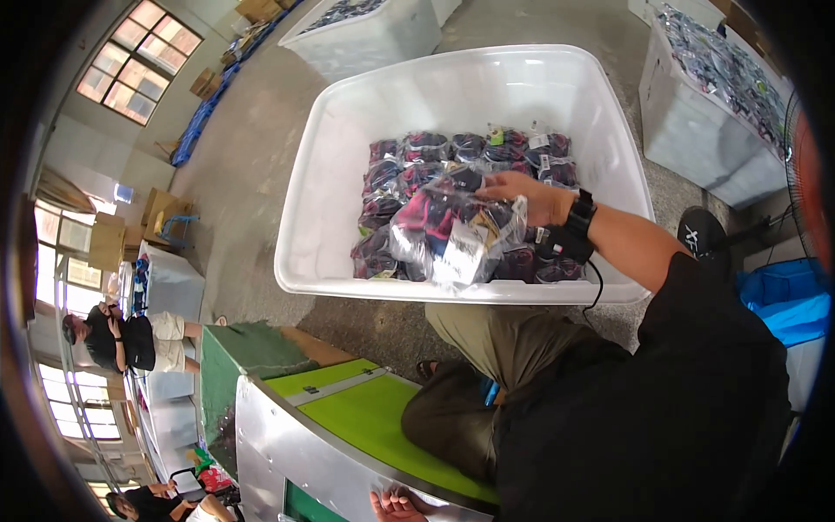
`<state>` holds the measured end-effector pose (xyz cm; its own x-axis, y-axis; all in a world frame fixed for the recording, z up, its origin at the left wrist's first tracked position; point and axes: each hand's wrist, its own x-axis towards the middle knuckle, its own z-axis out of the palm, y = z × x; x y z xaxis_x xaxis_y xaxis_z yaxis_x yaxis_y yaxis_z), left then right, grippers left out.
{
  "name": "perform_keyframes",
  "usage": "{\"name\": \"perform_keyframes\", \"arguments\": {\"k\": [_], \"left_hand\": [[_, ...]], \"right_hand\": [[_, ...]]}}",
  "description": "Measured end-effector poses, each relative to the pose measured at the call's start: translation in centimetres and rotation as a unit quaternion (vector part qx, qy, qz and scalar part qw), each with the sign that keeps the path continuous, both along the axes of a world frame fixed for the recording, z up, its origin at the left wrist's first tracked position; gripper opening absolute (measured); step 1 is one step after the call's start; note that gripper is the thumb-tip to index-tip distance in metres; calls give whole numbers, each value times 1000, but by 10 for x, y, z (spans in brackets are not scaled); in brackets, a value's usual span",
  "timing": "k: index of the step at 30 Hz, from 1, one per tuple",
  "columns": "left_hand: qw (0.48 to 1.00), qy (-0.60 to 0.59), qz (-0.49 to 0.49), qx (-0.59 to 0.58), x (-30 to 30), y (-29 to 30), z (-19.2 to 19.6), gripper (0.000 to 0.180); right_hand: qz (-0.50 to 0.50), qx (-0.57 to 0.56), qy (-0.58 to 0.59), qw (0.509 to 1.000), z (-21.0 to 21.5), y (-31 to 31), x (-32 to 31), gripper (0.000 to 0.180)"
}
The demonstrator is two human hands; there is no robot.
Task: Bagging shoes from a conveyor belt and putting them into a large bin, and then checking electronic components.
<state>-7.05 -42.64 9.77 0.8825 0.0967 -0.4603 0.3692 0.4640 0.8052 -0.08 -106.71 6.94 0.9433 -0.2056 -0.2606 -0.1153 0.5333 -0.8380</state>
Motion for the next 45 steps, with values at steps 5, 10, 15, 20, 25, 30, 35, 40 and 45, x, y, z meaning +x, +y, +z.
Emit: {"name": "perform_keyframes", "arguments": {"k": [5, 10, 15, 20, 25, 30, 35, 40, 45], "left_hand": [[996, 39, 69, 35, 7, -21, 8, 50], [999, 8, 35, -9, 7, -2, -1, 51], [997, 0, -15, -71, 2, 39, -30, 46], [998, -20, -25, -50, -2, 21, -16, 45], [999, 17, 34, 15, 0, -1, -12, 46], [1000, -15, 17, 0, -1, 12, -13, 50], [995, -15, 97, -4, 1, 16, -27, 45], [993, 16, 103, -61, 9, 5, -29, 45], [992, -9, 119, -42, -6, 14, -23, 47]], "right_hand": [[-115, -145, 57, 981, -14, -65, -14, 32], [-174, -333, 129, 918, -85, -106, -11, 33], [-193, -426, 106, 877, -137, -88, 38, 32], [-117, -242, 73, 960, -141, 9, 111, 42], [182, -395, 166, 885, -189, 25, 130, 32], [196, -494, 85, 843, -238, 46, 166, 34], [242, -630, -64, 735, -261, 64, 200, 40], [437, -621, 110, 641, -303, 63, 198, 71], [506, -592, 115, 616, -316, 88, 218, 80]]}}
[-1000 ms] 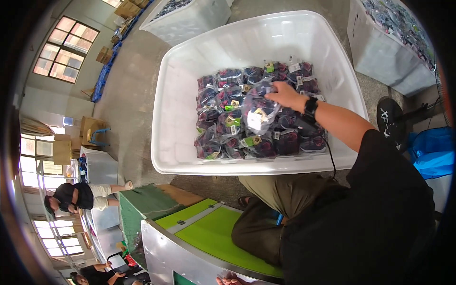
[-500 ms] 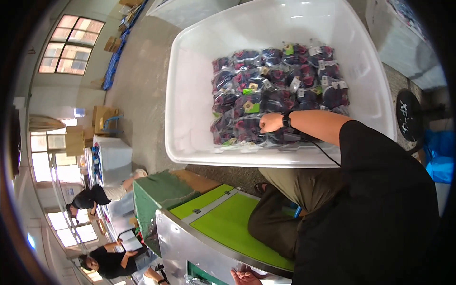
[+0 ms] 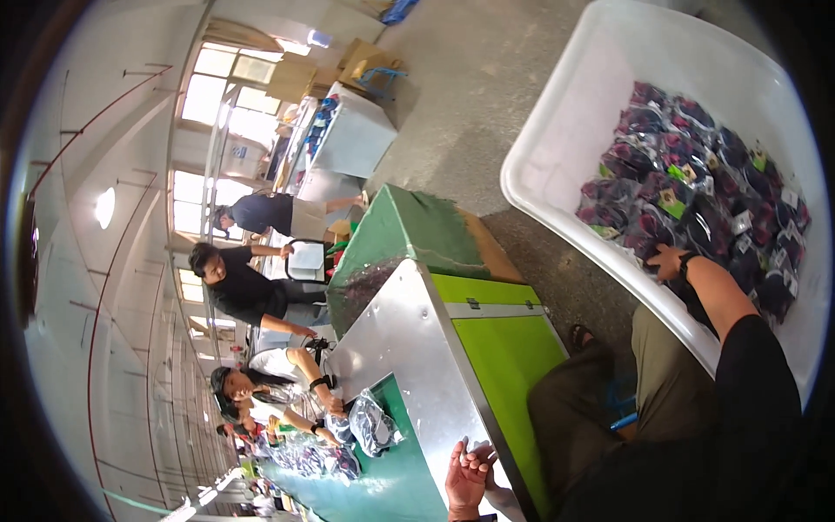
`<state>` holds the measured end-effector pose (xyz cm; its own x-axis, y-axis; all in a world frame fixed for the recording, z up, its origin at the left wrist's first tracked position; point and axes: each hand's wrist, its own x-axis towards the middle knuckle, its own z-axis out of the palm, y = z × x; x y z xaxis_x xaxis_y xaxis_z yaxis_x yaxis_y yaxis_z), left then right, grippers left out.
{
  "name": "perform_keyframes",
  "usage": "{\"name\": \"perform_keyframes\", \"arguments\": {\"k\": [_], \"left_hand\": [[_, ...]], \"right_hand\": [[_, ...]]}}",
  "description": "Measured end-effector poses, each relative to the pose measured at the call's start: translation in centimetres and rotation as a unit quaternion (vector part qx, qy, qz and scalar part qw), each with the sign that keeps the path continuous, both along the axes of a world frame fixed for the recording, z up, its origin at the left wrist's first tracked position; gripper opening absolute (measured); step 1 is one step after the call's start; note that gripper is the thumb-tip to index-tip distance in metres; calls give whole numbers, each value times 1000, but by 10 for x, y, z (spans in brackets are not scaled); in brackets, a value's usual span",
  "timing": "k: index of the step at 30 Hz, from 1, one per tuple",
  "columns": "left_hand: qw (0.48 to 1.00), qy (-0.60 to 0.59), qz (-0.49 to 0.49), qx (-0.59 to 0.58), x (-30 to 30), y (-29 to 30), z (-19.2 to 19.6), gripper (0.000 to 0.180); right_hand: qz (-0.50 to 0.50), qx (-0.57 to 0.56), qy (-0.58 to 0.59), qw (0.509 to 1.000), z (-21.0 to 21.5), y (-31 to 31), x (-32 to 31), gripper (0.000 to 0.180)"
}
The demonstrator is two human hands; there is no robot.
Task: Bagging shoes from a conveyor belt and putting them into a large bin, and then checking electronic components.
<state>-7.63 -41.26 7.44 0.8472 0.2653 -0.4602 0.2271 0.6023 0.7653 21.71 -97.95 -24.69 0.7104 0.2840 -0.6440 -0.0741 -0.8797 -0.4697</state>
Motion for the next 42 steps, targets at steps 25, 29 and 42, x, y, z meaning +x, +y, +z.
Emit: {"name": "perform_keyframes", "arguments": {"k": [25, 29, 42], "left_hand": [[988, 37, -62, 133, 33, 149, 37, 42], [956, 75, 77, 271, 23, 221, 41, 42], [903, 147, 244, 321, 64, 349, -16, 51]], "right_hand": [[-89, 187, -433, 877, 211, 83, -35, 64], [-111, 131, -435, 884, 247, 117, -61, 71], [-117, 45, -435, 892, 255, 141, -66, 77]]}}
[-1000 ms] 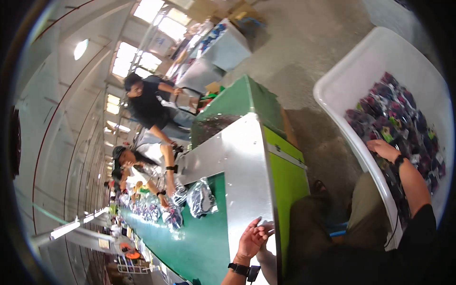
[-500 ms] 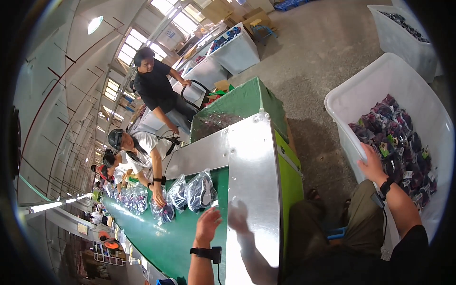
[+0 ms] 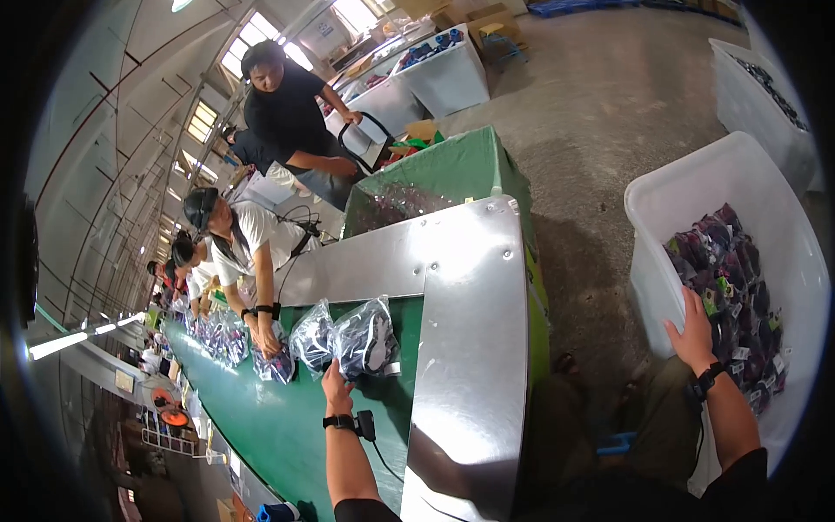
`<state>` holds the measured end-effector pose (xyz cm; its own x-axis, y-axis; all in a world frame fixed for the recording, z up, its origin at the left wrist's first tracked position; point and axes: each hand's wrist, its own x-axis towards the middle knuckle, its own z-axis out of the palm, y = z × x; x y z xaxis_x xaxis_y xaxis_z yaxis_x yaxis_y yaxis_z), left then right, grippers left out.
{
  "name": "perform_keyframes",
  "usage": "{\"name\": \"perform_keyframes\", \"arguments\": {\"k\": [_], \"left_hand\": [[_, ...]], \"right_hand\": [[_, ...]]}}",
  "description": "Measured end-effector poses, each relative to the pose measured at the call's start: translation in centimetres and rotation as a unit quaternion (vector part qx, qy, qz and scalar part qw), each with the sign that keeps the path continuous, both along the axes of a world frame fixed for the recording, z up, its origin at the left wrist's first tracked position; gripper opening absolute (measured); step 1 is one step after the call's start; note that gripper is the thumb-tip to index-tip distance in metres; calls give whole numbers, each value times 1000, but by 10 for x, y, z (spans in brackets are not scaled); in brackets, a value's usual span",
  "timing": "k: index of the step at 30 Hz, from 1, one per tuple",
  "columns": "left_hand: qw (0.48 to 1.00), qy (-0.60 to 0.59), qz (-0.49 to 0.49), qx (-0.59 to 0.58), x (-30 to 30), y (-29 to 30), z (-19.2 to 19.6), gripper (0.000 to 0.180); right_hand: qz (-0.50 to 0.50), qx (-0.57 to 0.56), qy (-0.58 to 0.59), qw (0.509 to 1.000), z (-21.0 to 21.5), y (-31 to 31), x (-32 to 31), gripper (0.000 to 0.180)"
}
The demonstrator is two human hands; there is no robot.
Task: Bagging shoes from a conveyor belt and putting them into a large bin, and then checking electronic components.
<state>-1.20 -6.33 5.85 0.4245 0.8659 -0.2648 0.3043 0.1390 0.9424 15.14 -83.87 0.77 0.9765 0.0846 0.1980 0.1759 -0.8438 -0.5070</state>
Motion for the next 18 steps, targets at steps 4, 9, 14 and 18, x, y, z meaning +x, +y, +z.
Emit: {"name": "perform_keyframes", "arguments": {"k": [4, 9, 14, 18], "left_hand": [[997, 39, -70, -11, 11, -3, -3, 38], [985, 87, -145, -42, 20, -16, -3, 32], [970, -145, -166, 99, 11, -86, -22, 64], [930, -122, -217, 269, -30, -146, -7, 73]], "right_hand": [[-4, 1, 17, 1000, 5, 7, 2, 79], [-6, -12, -6, 1000, -2, -1, 1, 81], [-13, -10, -1, 1000, 1, -5, -3, 81], [-14, -14, -7, 1000, 7, -1, -3, 79]]}}
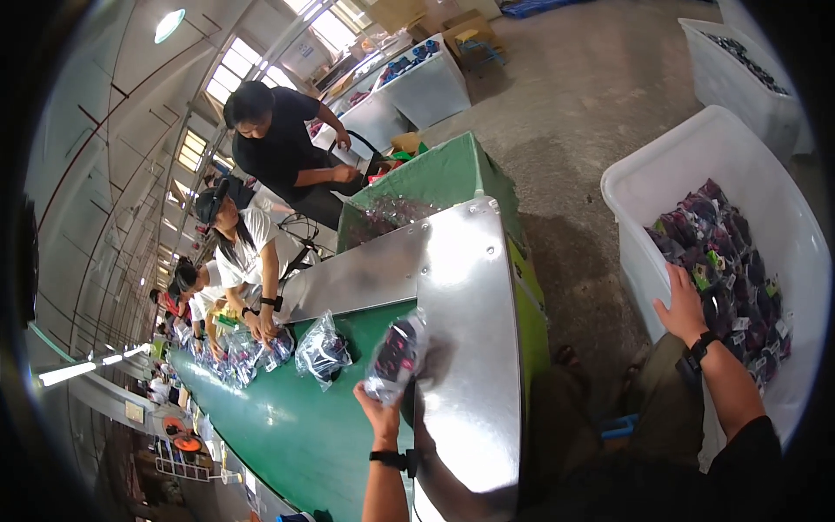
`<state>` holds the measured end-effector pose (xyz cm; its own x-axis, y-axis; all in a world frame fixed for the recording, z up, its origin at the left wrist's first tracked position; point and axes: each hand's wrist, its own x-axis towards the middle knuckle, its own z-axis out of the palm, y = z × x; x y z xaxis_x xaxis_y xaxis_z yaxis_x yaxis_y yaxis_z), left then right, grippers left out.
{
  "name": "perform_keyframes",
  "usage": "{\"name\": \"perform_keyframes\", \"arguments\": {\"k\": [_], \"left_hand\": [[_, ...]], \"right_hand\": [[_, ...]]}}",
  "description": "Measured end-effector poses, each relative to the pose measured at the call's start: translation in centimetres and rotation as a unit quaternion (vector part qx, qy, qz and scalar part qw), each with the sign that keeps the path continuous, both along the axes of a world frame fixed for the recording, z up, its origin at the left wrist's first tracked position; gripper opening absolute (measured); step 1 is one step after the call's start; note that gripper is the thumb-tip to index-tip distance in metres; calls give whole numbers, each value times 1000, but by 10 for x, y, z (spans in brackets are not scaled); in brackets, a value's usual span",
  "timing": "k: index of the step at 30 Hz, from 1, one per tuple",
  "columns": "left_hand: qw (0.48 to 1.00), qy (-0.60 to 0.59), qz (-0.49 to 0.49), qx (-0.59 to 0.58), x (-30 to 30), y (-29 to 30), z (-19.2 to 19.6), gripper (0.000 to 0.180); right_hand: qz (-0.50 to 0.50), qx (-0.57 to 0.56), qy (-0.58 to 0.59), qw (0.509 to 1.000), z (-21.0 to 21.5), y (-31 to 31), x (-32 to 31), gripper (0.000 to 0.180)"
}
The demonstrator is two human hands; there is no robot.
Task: Bagging shoes from a conveyor belt and putting them into a large bin, and then checking electronic components.
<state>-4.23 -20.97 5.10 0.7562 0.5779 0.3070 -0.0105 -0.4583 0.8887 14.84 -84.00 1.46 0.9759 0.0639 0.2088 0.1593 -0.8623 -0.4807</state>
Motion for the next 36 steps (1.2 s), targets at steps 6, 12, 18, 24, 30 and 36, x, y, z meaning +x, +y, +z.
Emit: {"name": "perform_keyframes", "arguments": {"k": [6, 12, 18, 24, 30, 36], "left_hand": [[976, 44, -11, -211, -31, -17, 23, 43], [945, 154, 8, -289, 1, -36, 46, 88], [974, 95, 26, -204, 16, -62, 49, 94], [922, -2, -87, -377, 8, -103, 79, 53], [810, 106, -193, -544, 1, -167, 112, 44], [772, 213, -289, -524, 11, -220, 108, 54]], "right_hand": [[4, 0, -7, 1000, -3, -3, -1, 78], [10, -2, -5, 1000, -1, -7, -6, 79], [6, 1, 19, 1000, -2, -9, -11, 79], [10, 35, -14, 999, -11, -14, -6, 77], [14, 103, -78, 991, -27, -21, 2, 59], [145, 404, 139, 892, 34, 30, -25, 35]]}}
